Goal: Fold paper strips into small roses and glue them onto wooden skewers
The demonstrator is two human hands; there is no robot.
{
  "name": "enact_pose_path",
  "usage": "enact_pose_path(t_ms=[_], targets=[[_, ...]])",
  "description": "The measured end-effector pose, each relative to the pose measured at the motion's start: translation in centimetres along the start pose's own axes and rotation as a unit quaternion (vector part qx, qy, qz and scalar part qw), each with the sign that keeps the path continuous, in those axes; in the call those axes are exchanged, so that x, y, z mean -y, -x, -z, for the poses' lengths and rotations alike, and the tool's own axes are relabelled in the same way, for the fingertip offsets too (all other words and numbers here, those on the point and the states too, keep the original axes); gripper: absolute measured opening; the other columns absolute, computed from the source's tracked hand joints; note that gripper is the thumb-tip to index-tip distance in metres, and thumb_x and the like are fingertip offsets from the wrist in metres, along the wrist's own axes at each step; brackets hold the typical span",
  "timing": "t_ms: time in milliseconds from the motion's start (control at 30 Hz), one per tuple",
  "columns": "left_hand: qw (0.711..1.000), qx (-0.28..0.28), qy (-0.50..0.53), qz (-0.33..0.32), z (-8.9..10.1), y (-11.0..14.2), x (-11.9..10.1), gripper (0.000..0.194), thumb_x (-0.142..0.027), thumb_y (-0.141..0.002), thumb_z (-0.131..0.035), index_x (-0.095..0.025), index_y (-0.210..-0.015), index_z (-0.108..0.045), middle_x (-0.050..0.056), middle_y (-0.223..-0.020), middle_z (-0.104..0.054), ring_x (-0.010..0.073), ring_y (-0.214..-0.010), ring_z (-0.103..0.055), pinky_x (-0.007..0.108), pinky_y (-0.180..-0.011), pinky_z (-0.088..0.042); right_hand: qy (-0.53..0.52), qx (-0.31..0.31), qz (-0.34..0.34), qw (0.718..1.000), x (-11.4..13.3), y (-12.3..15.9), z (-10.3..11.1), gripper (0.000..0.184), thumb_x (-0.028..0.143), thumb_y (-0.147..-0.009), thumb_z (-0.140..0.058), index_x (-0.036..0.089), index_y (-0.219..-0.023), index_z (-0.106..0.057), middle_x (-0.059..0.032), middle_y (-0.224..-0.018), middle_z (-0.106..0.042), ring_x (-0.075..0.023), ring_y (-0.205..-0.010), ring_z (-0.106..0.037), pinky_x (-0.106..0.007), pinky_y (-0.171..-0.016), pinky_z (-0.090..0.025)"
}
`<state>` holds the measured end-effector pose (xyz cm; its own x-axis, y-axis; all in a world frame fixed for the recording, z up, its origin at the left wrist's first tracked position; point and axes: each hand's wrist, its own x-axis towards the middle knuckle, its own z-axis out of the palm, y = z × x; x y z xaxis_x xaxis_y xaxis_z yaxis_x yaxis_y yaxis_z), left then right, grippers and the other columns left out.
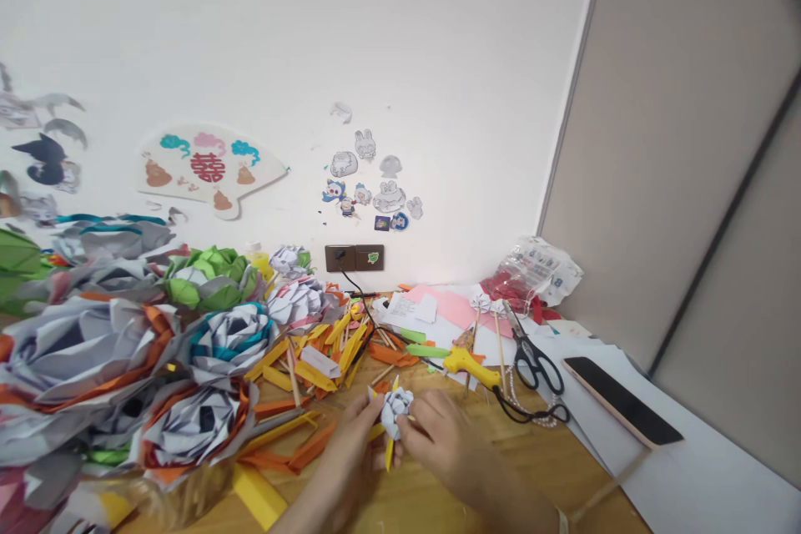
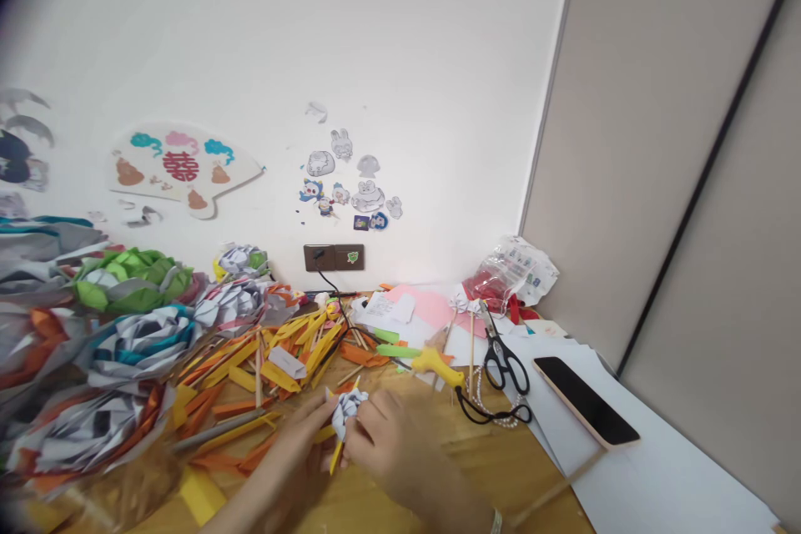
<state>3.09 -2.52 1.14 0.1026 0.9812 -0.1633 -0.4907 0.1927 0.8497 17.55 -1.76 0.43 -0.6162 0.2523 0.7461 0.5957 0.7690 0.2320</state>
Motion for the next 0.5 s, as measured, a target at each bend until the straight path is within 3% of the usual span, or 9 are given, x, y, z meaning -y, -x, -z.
enact_pose_path(t_ms=[100, 200, 333, 500], targets=[[1.0, 0.002, -0.001, 0.001, 0.1, -0.2, 0.2, 0.023, -0.031, -0.064, -0.072, -0.017, -0.067, -0.054, -0.003, -0.05, -0.057, 0.0106, -0.04, -0.053, 0.02, -0.035, -0.04, -0.001, -0.003, 0.031, 1.0, -0.4, -0.2, 0.3, 0.021, 0.013, -0.091, -0.041, 0.014, -0.083, -0.06, -0.0032, -0.066, -0.054, -0.0154, -0.064, -0.046, -0.026, -0.055, -0.037], [1.0, -0.009, 0.001, -0.007, 0.1, -0.4, 0.3, 0.03, -0.037, -0.058, -0.075, -0.018, -0.067, -0.053, -0.005, -0.048, -0.056, 0.0107, -0.036, -0.051, 0.02, -0.033, -0.039, -0.056, 0.023, 0.017, 0.998, -0.8, -0.2, 0.4, 0.022, 0.017, -0.094, -0.038, 0.013, -0.092, -0.059, -0.0044, -0.07, -0.056, -0.0157, -0.067, -0.048, -0.026, -0.058, -0.04], [0.999, -0.02, -0.012, -0.025, -0.2, -0.5, -0.2, 0.039, -0.045, -0.052, -0.077, -0.018, -0.066, -0.053, -0.004, -0.049, -0.058, 0.0119, -0.035, -0.053, 0.022, -0.034, -0.04, -0.154, 0.039, -0.067, 0.985, -0.9, -0.3, 1.0, 0.024, 0.017, -0.093, -0.034, 0.017, -0.095, -0.058, -0.0046, -0.074, -0.058, -0.0169, -0.07, -0.05, -0.028, -0.064, -0.043], [0.998, -0.027, -0.034, -0.052, 0.3, -0.6, -0.7, 0.04, -0.046, -0.05, -0.078, -0.017, -0.067, -0.055, -0.001, -0.058, -0.063, 0.0139, -0.049, -0.059, 0.025, -0.045, -0.048, -0.26, -0.042, -0.181, 0.948, -0.6, -0.5, 1.1, 0.017, 0.016, -0.087, -0.043, 0.019, -0.095, -0.057, -0.0054, -0.083, -0.063, -0.0184, -0.079, -0.055, -0.03, -0.071, -0.043]])
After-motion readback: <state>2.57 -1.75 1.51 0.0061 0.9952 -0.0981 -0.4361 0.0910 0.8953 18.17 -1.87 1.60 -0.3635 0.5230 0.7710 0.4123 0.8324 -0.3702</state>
